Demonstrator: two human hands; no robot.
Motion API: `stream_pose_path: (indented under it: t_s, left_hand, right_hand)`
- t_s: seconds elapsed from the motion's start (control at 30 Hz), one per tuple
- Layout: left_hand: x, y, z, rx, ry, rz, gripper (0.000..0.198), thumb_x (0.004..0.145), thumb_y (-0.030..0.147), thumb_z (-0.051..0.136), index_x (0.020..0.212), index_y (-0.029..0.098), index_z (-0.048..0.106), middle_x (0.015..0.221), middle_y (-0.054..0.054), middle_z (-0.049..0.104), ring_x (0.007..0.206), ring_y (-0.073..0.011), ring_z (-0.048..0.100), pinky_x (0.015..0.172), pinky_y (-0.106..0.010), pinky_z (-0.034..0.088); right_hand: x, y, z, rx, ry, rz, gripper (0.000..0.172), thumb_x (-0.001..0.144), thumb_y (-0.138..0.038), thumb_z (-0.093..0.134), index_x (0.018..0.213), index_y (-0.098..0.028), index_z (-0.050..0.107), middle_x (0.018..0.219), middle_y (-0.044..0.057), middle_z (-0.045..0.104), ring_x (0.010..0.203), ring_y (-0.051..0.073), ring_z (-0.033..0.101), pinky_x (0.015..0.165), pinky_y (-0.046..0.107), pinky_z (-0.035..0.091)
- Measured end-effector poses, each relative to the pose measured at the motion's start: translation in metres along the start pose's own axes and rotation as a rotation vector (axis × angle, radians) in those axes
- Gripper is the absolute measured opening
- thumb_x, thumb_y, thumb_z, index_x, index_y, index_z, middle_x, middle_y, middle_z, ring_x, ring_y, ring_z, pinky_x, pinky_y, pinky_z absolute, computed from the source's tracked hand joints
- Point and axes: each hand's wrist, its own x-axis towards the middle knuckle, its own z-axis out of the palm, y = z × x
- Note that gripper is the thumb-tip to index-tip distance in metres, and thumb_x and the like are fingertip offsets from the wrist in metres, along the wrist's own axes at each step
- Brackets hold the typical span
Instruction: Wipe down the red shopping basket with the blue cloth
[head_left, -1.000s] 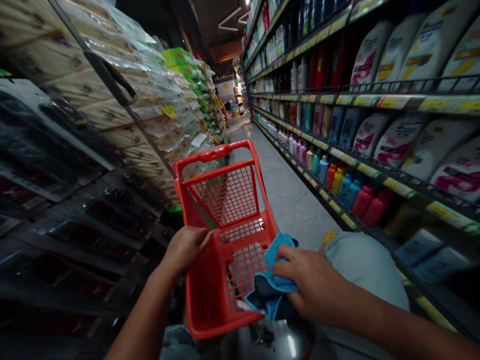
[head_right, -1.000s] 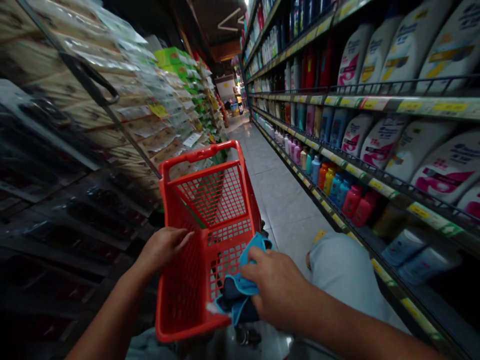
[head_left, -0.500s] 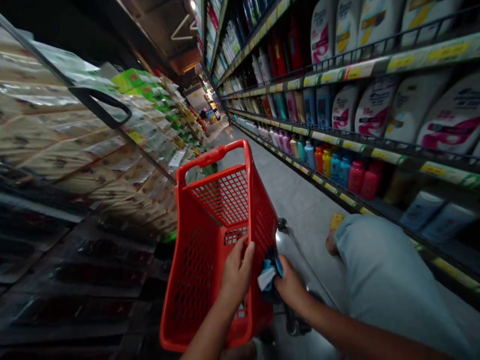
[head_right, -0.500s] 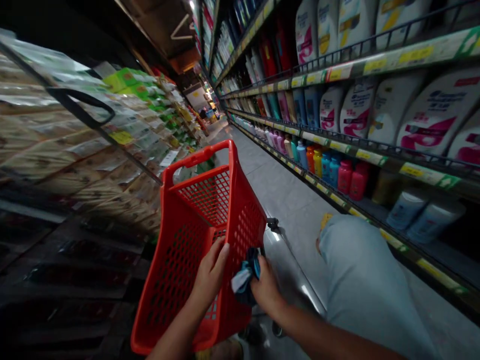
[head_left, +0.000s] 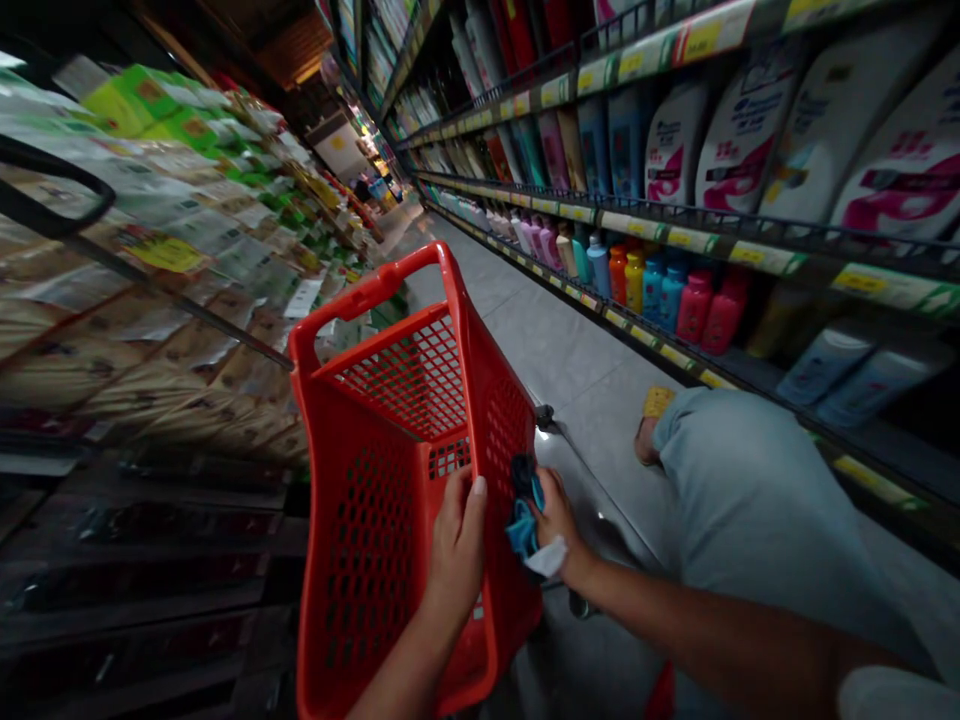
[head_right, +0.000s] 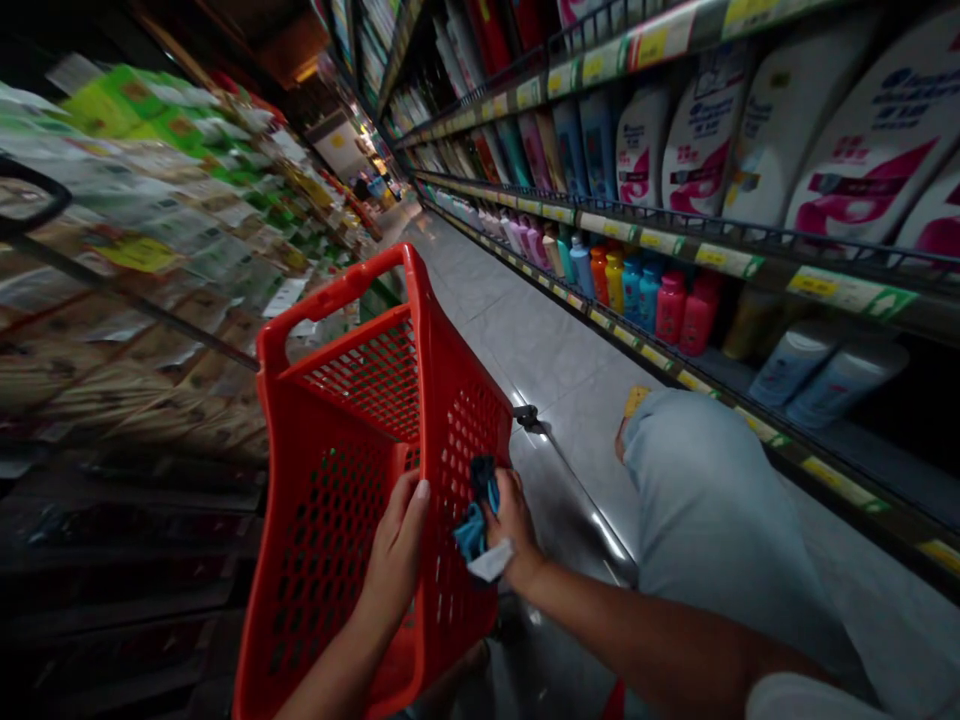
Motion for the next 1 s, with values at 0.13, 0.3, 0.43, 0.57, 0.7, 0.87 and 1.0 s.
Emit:
stream_pose_path:
  t_s: [0.13,0.3,0.43,0.57,0.7,0.87,1.0]
  left_hand:
    - [0.039,0.011,-0.017,0.083,-0.105,0.012,0.058,0.089,0.071,0.041,0.094,0.02,0.067,0.071,-0.001,0.064,0.065,-0.0178,0.061,0.064,-0.03,0.052]
    - [0.088,0.011,-0.003,0.019,0.046,0.016,0.063,0.088,0.07,0.045,0.122,0.02,0.061,0.105,-0.007,0.071,0.086,-0.0199,0.068,0.074,-0.032,0.056]
    - [0.093,0.001,0.017,-0.045,0.104,0.077,0.058,0.092,0.064,0.039,0.119,0.02,0.064,0.125,-0.01,0.068,0.118,-0.0232,0.062,0.106,-0.038,0.047]
    - [0.089,-0.003,0.016,-0.066,0.085,0.114,0.053,0.091,0.062,0.043,0.114,0.021,0.066,0.12,-0.01,0.069,0.116,-0.0242,0.062,0.112,-0.043,0.043]
    - [0.083,-0.008,0.013,-0.05,0.091,0.112,0.05,0.092,0.06,0.046,0.114,0.02,0.067,0.124,-0.011,0.067,0.125,-0.0254,0.058,0.118,-0.047,0.036]
    - [0.079,-0.022,0.017,0.012,0.15,0.12,0.052,0.094,0.058,0.042,0.125,0.02,0.062,0.132,-0.012,0.063,0.132,-0.0266,0.053,0.121,-0.049,0.033]
    - [0.079,-0.033,0.019,0.033,0.176,0.16,0.051,0.095,0.056,0.042,0.128,0.023,0.062,0.138,-0.011,0.061,0.137,-0.0261,0.05,0.123,-0.047,0.031]
  right_hand:
    - [0.058,-0.045,0.006,-0.133,-0.124,-0.378,0.04,0.076,-0.015,0.056,0.115,-0.024,0.062,0.123,0.007,0.062,0.12,0.022,0.057,0.114,0.041,0.04]
    - [0.088,-0.02,0.012,-0.328,-0.037,-0.026,0.035,0.074,-0.009,0.052,0.107,-0.017,0.061,0.105,0.011,0.065,0.105,0.027,0.063,0.096,0.047,0.051]
    - [0.098,-0.017,0.023,-0.343,-0.073,-0.072,0.039,0.072,-0.008,0.055,0.108,-0.019,0.063,0.102,0.009,0.065,0.1,0.025,0.065,0.096,0.044,0.053]
    - [0.142,-0.052,0.034,-0.278,-0.204,-0.408,0.047,0.079,-0.012,0.054,0.125,-0.022,0.06,0.129,0.008,0.06,0.124,0.02,0.057,0.113,0.037,0.042]
    - [0.167,-0.042,0.039,-0.319,-0.157,-0.246,0.042,0.082,-0.008,0.052,0.12,-0.02,0.063,0.123,0.009,0.064,0.121,0.021,0.059,0.111,0.039,0.045]
    - [0.155,-0.027,0.047,-0.337,-0.06,-0.149,0.032,0.087,-0.012,0.051,0.115,-0.018,0.066,0.113,0.012,0.067,0.114,0.024,0.063,0.105,0.043,0.049]
    - [0.167,-0.047,0.05,-0.221,-0.254,-0.485,0.033,0.094,-0.025,0.055,0.125,-0.026,0.064,0.133,0.006,0.061,0.127,0.018,0.056,0.114,0.034,0.041]
